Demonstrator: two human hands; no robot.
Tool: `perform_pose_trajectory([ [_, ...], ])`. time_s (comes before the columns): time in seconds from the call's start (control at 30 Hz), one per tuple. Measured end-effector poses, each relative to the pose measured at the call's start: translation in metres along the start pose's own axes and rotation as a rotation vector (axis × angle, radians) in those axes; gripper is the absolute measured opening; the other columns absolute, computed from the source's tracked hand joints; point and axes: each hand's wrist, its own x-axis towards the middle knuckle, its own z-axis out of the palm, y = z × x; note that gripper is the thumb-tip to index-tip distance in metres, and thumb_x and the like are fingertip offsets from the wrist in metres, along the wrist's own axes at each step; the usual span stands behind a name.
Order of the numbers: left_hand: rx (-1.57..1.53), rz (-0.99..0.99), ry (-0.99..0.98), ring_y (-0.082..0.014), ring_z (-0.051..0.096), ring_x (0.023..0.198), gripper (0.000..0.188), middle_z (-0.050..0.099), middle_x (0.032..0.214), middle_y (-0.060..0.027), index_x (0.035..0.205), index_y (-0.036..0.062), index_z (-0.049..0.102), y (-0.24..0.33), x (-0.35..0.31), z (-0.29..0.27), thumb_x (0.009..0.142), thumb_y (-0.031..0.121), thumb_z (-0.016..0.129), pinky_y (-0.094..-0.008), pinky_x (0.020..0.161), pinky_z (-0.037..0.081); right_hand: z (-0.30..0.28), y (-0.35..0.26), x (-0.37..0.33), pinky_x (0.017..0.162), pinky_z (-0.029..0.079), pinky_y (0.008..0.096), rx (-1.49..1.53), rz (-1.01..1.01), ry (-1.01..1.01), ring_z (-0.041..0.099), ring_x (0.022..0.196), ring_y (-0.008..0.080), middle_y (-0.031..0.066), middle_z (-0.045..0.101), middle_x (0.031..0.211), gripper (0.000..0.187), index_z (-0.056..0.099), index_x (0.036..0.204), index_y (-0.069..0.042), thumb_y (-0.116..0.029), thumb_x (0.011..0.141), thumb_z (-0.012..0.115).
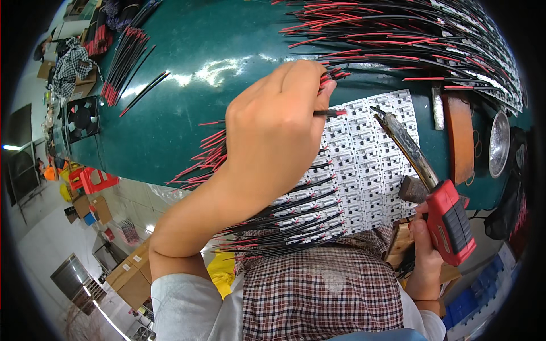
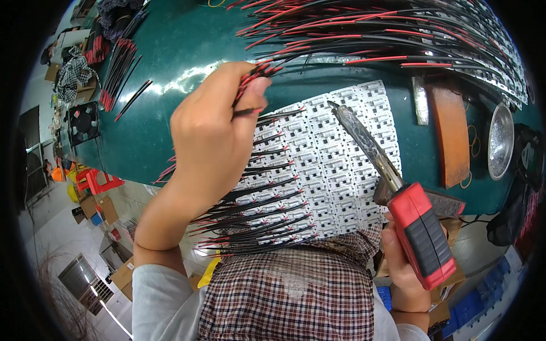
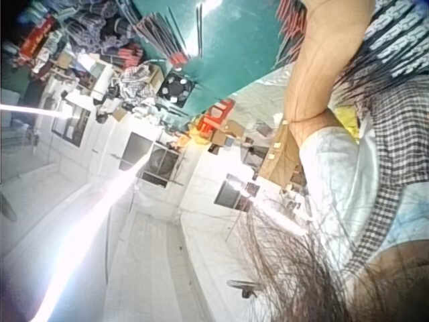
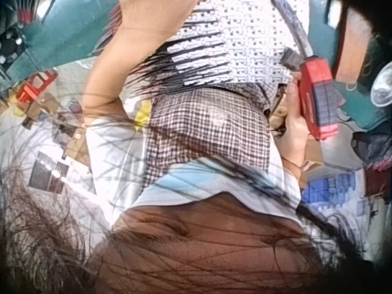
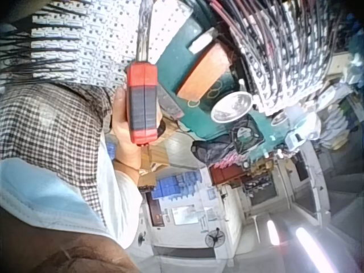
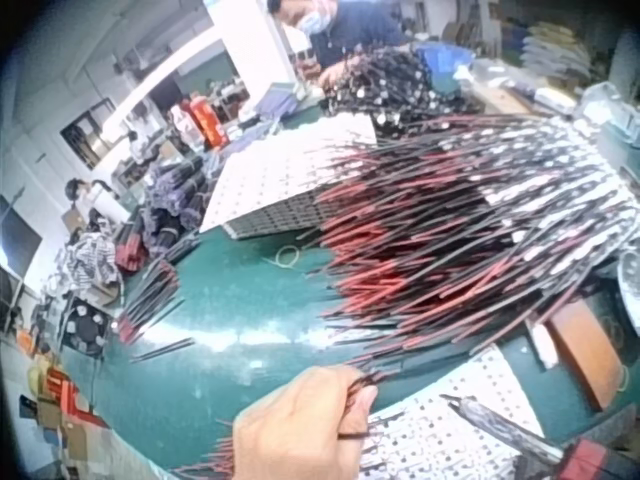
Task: The person solders multiple black wires onto an array of small LED boards using a soldering iron.
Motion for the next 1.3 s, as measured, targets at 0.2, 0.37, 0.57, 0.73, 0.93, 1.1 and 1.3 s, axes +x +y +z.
perform_pose_trajectory([
  [0.2,-0.163,-0.183,-0.292,-0.0268,0.064,0.056,0.014,0.064,0.066,-0.0101,0.090,0.0048,0.063,0.017,-0.012,-0.002,0.083,0.009,0.075,-0.0363,0.053,0.048,-0.004,0.003,-0.001,0.077,0.053,0.0351,-0.264,-0.098,-0.037,0.068,0.083,0.0276,0.0125,0.069,0.096,0.033,0.071,0.107,-0.001,-0.008,0.076,0.078],
  [0.37,-0.134,-0.144,-0.258,-0.0278,0.063,0.054,0.018,0.064,0.064,-0.0100,0.083,0.0040,0.061,0.009,-0.020,0.012,0.080,0.009,0.077,-0.0368,0.052,0.048,0.006,0.005,0.012,0.068,0.054,0.0382,-0.124,-0.266,-0.130,0.067,0.071,0.0343,0.0164,0.068,0.088,0.030,0.069,0.099,0.000,-0.009,0.071,0.075],
  [0.57,-0.107,-0.127,-0.237,-0.0281,0.063,0.053,0.020,0.063,0.063,-0.0106,0.083,0.0036,0.060,0.008,-0.021,0.018,0.078,0.010,0.078,-0.0379,0.051,0.049,0.015,-0.007,0.028,0.063,0.054,0.0369,-0.163,-0.392,-0.126,0.065,0.066,0.0334,0.0153,0.065,0.081,0.025,0.069,0.092,0.000,-0.004,0.068,0.074],
  [0.73,-0.083,-0.136,-0.253,-0.0290,0.063,0.054,0.020,0.063,0.063,-0.0111,0.083,0.0039,0.060,0.009,-0.019,0.017,0.077,0.010,0.078,-0.0388,0.052,0.049,0.018,-0.013,0.030,0.060,0.053,0.0364,-0.173,-0.412,-0.136,0.063,0.063,0.0324,0.0140,0.063,0.077,0.021,0.068,0.087,0.000,-0.001,0.067,0.073],
  [0.93,-0.070,-0.111,-0.238,-0.0312,0.064,0.057,0.020,0.063,0.064,-0.0125,0.085,0.0038,0.060,0.011,-0.017,0.017,0.075,0.009,0.077,-0.0400,0.053,0.050,0.018,-0.013,0.033,0.059,0.052,0.0361,-0.187,-0.422,-0.151,0.063,0.062,0.0318,0.0134,0.062,0.075,0.020,0.068,0.087,0.000,-0.001,0.067,0.073],
  [1.1,-0.054,-0.098,-0.242,-0.0315,0.065,0.057,0.021,0.064,0.065,-0.0128,0.085,0.0036,0.060,0.012,-0.019,0.016,0.075,0.009,0.077,-0.0402,0.053,0.050,0.012,-0.008,0.025,0.060,0.053,0.0360,-0.193,-0.383,-0.166,0.064,0.064,0.0326,0.0152,0.065,0.080,0.025,0.069,0.093,0.000,-0.003,0.068,0.073],
  [1.3,-0.059,-0.090,-0.248,-0.0303,0.064,0.056,0.019,0.064,0.065,-0.0122,0.086,0.0027,0.063,0.010,-0.015,0.016,0.077,0.011,0.077,-0.0394,0.052,0.050,0.013,-0.003,0.021,0.061,0.053,0.0363,-0.129,-0.337,-0.125,0.064,0.065,0.0328,0.0160,0.066,0.082,0.028,0.069,0.094,0.000,-0.006,0.068,0.074],
])
